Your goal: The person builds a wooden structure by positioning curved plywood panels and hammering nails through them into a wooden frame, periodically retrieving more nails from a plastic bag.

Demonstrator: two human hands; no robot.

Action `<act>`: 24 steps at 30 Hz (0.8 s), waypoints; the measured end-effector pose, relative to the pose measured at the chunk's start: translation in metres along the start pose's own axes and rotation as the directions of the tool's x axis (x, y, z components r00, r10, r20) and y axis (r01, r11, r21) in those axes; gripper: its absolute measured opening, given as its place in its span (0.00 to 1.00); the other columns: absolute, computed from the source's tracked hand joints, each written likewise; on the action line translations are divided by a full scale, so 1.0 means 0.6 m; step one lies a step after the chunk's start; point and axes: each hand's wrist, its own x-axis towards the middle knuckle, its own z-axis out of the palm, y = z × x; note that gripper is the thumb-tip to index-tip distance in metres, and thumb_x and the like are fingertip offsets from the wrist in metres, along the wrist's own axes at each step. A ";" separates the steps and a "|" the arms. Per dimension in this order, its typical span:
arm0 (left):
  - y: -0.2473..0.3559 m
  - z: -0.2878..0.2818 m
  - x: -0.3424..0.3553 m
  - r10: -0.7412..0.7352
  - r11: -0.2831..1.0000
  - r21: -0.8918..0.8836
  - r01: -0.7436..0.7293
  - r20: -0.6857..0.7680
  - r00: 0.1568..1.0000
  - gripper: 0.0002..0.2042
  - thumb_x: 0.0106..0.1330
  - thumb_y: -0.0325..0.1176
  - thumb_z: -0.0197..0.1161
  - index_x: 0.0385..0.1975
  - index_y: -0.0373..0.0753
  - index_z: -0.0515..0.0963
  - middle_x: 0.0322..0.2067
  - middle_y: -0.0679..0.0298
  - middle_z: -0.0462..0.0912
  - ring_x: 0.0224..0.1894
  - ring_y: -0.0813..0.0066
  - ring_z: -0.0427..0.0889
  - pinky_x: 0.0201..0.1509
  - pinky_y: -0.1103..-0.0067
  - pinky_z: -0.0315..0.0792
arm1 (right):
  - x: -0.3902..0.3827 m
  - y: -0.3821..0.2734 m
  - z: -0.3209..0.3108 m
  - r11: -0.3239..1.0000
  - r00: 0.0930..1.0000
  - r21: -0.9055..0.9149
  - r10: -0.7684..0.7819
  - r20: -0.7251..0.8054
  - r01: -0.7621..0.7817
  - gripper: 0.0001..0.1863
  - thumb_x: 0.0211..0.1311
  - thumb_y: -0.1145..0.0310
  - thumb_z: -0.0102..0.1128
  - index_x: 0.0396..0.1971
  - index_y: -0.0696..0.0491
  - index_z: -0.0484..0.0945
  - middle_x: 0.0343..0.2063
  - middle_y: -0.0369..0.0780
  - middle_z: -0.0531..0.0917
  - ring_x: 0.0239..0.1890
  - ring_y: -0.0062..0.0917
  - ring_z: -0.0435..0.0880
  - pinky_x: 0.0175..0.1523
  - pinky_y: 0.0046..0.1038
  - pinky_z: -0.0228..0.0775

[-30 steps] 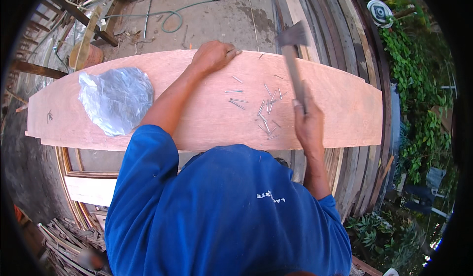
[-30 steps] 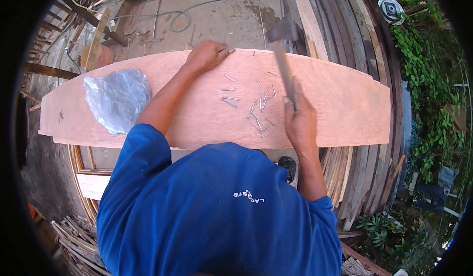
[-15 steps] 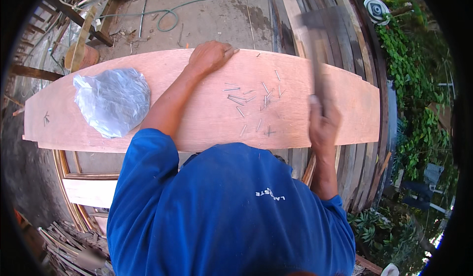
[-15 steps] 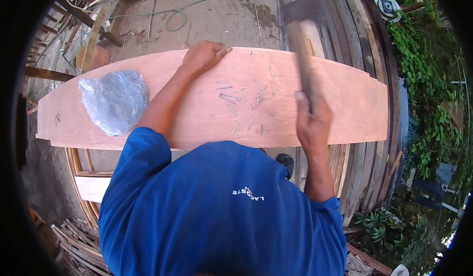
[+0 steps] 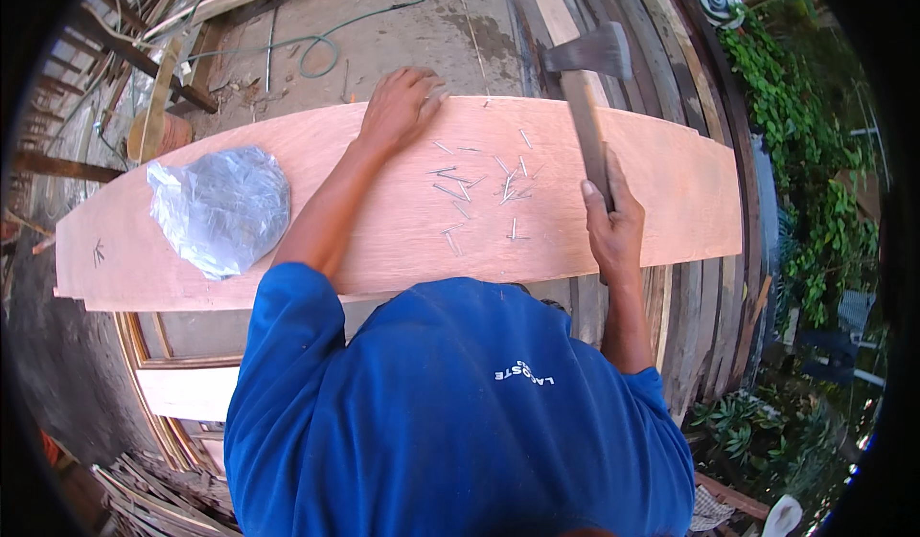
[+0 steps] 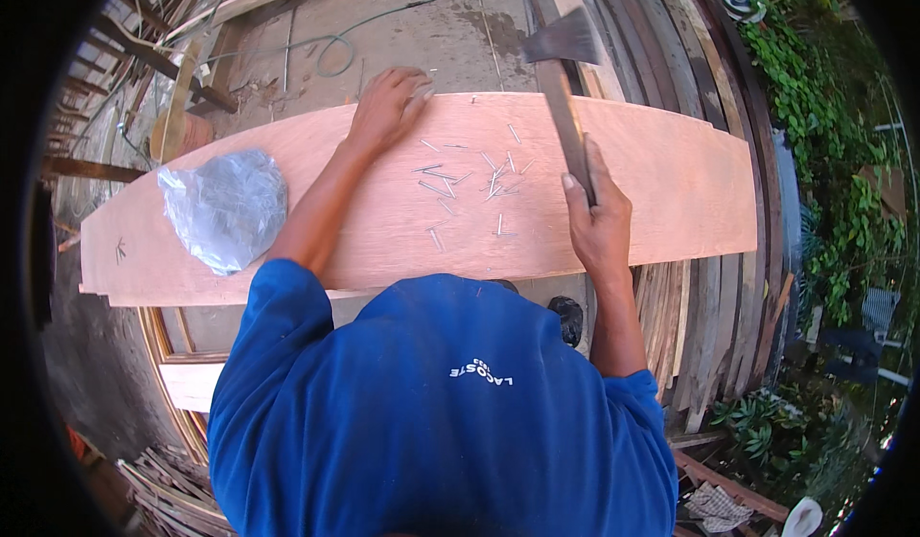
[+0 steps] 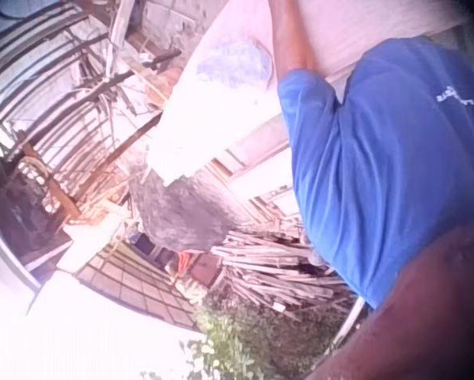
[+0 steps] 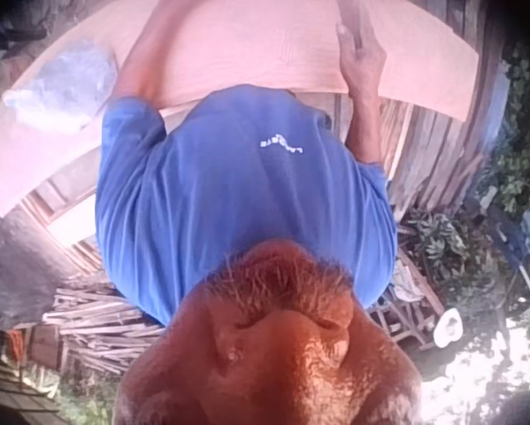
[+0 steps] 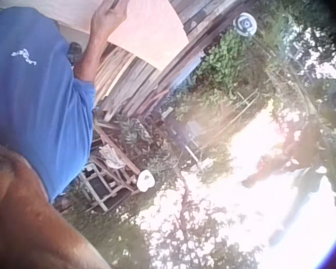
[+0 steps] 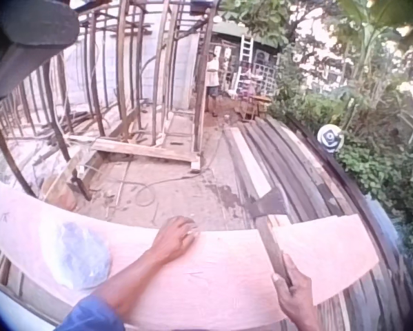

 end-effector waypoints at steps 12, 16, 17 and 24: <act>0.176 0.055 0.006 0.350 0.914 -0.002 -0.405 0.506 0.788 0.40 0.71 0.67 0.53 0.77 0.47 0.65 0.80 0.57 0.55 0.82 0.50 0.50 0.84 0.52 0.44 | -0.087 0.059 -0.023 0.780 0.911 0.532 0.411 -0.039 -0.329 0.32 0.72 0.71 0.63 0.74 0.57 0.69 0.28 0.31 0.80 0.24 0.12 0.74 0.28 0.20 0.68; 0.190 0.043 -0.019 0.392 0.915 -0.142 -0.379 0.540 0.745 0.35 0.75 0.58 0.52 0.75 0.42 0.66 0.80 0.55 0.56 0.82 0.51 0.52 0.84 0.58 0.46 | -0.118 0.095 0.001 0.826 0.925 0.480 0.373 -0.069 -0.296 0.33 0.73 0.71 0.61 0.76 0.52 0.66 0.24 0.30 0.76 0.18 0.11 0.72 0.23 0.19 0.65; 0.189 0.039 -0.021 0.428 0.901 -0.168 -0.400 0.501 0.752 0.33 0.76 0.53 0.54 0.75 0.40 0.66 0.79 0.53 0.58 0.81 0.49 0.54 0.84 0.60 0.48 | -0.109 0.096 -0.001 0.852 0.940 0.445 0.336 -0.064 -0.275 0.33 0.73 0.71 0.61 0.76 0.53 0.66 0.25 0.31 0.77 0.19 0.12 0.73 0.24 0.20 0.67; 0.189 -0.003 -0.116 0.349 0.936 -0.191 -0.296 0.406 0.845 0.25 0.75 0.42 0.58 0.68 0.38 0.74 0.73 0.50 0.69 0.76 0.53 0.66 0.81 0.61 0.58 | -0.100 0.058 0.003 0.935 0.966 0.242 0.252 0.054 -0.258 0.31 0.69 0.70 0.62 0.71 0.60 0.70 0.55 0.61 0.84 0.56 0.39 0.88 0.59 0.32 0.77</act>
